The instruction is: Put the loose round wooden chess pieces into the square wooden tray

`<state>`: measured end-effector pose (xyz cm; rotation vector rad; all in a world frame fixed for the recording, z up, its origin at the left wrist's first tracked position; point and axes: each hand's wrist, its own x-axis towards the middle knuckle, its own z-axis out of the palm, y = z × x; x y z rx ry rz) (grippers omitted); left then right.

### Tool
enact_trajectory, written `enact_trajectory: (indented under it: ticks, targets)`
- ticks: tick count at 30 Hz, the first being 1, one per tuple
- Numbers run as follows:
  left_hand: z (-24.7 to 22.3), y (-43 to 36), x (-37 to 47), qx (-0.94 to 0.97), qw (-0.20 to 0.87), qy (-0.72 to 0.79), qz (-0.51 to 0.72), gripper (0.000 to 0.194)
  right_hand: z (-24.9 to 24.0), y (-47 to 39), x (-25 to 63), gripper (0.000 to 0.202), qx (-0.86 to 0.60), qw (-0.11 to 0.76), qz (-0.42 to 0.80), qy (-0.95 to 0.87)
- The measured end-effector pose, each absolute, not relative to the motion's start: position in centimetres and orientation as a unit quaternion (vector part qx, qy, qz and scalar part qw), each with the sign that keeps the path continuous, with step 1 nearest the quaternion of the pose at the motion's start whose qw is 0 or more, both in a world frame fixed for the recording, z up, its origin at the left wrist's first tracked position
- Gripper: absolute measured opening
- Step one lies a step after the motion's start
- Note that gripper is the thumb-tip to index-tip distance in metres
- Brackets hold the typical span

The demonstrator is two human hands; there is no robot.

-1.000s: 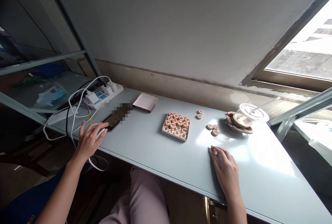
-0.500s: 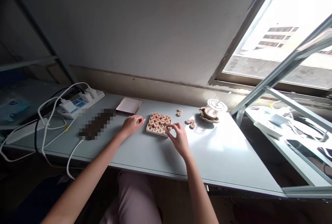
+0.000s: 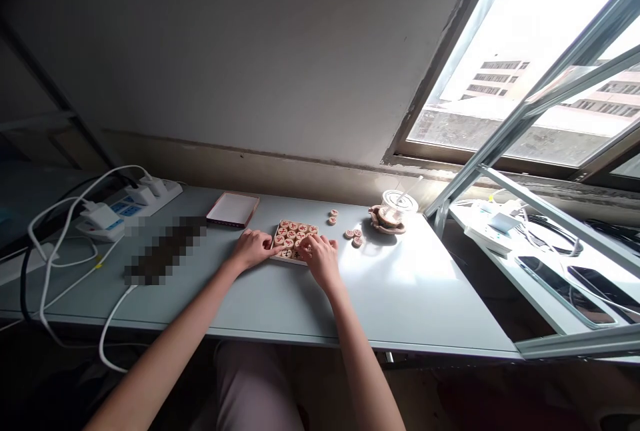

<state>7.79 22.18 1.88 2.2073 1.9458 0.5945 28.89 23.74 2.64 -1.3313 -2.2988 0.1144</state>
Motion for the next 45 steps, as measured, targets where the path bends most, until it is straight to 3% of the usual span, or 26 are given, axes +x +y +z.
enact_trajectory:
  ticks: [5, 10, 13, 20, 26, 33, 45]
  targets:
    - [2.3, 22.6, 8.2, 0.726, 0.084, 0.661, 0.172, 0.057, 2.7, 24.9, 32.4, 0.02, -0.551, 0.282, -0.01, -0.785]
    - [2.3, 22.8, 7.9, 0.731, 0.104, 0.653, 0.168, 0.052, 1.4, 26.0, 37.2, 0.026, -0.649, 0.191, -0.088, -0.731]
    - [2.2, 22.9, 7.5, 0.742, 0.12, 0.637, 0.172, 0.046, 0.6, 26.0, 38.6, 0.027, -0.648, 0.186, -0.092, -0.733]
    - [1.6, 22.9, 6.8, 0.757, 0.173, 0.593, 0.213, 0.028, -0.7, 26.7, 40.6, 0.043, -0.601, 0.319, 0.088, -0.727]
    - [1.1, 22.9, 6.8, 0.744, 0.178, 0.601, 0.233, 0.026, 1.8, 25.0, 37.4, 0.047, -0.516, 0.312, 0.198, -0.773]
    - [0.4, 23.0, 6.9, 0.748, 0.15, 0.596, 0.252, 0.024, 2.9, 23.9, 31.8, 0.04, -0.498, 0.277, 0.073, -0.818]
    - [0.4, 23.2, 7.0, 0.758, 0.152, 0.58, 0.258, 0.022, 1.4, 23.3, 30.1, 0.046, -0.532, 0.262, -0.041, -0.804]
